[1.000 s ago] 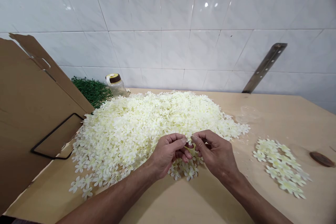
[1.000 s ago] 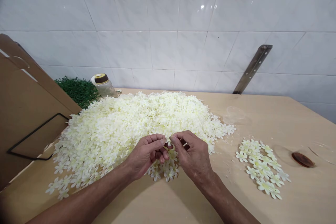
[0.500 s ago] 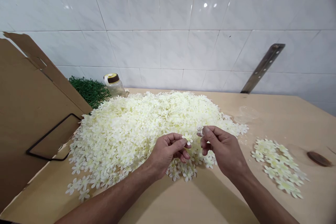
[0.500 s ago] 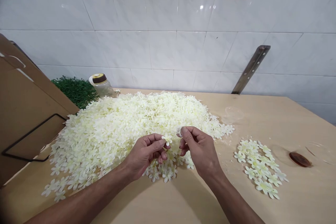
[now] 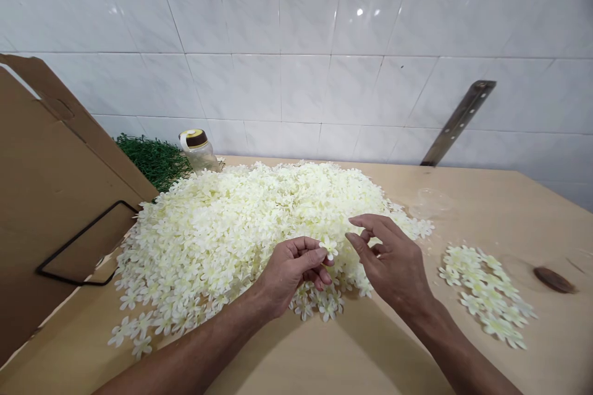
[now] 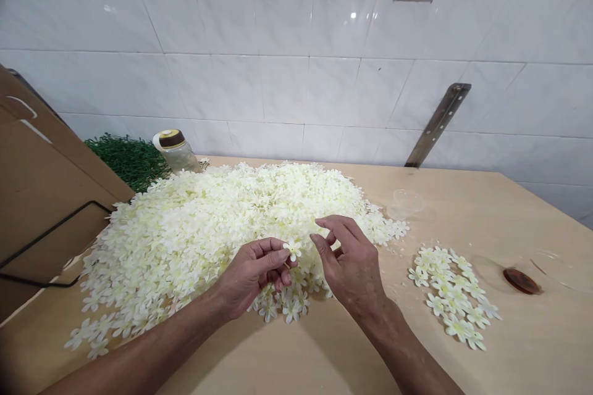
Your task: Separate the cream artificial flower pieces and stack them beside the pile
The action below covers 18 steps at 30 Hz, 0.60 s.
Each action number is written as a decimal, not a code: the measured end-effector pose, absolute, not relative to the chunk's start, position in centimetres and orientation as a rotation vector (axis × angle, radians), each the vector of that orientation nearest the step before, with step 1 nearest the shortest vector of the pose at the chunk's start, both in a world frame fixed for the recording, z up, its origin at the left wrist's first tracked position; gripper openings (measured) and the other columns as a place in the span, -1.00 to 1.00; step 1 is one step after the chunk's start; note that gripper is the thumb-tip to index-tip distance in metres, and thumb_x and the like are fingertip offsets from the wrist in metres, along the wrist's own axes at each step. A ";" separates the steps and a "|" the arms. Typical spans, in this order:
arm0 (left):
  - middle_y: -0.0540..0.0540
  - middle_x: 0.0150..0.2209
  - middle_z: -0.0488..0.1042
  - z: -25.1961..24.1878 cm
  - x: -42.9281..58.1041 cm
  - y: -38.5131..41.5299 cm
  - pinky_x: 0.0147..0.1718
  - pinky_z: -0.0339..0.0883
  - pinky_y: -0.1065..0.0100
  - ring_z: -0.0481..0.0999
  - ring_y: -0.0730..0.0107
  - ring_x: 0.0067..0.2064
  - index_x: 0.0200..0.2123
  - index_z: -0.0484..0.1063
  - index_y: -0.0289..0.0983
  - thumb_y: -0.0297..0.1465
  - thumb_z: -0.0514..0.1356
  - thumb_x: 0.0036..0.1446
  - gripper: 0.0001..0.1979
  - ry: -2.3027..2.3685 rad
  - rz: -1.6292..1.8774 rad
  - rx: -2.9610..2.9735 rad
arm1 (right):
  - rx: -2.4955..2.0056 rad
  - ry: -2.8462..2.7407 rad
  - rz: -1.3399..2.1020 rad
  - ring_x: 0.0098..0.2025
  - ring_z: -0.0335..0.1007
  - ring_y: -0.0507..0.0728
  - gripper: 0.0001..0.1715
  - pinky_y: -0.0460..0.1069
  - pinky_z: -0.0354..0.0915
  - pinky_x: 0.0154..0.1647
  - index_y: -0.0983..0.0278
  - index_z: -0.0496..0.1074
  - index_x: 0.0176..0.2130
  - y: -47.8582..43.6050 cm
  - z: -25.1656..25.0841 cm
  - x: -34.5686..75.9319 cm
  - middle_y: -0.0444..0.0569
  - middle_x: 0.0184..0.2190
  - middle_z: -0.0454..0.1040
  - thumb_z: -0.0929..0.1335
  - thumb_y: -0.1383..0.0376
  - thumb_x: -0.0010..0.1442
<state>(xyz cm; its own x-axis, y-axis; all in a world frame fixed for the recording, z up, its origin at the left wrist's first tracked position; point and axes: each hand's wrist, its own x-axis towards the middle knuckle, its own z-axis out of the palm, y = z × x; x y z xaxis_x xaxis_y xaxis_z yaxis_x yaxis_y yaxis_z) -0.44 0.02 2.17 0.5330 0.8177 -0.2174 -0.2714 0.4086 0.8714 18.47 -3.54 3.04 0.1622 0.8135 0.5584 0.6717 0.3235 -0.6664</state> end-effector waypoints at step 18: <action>-0.15 -0.46 0.51 1.9 -0.6 -0.1 -0.50 0.30 0.43 0.48 0.42 -0.48 -0.37 0.49 -0.38 -0.23 0.30 0.12 -0.72 0.664 0.697 0.922 | -1.170 -1.810 0.222 -0.35 0.49 0.07 -0.86 -0.05 0.42 -0.35 0.21 0.60 -0.21 -4.0 2.5 17.3 -0.01 -0.33 0.53 0.40 0.32 0.25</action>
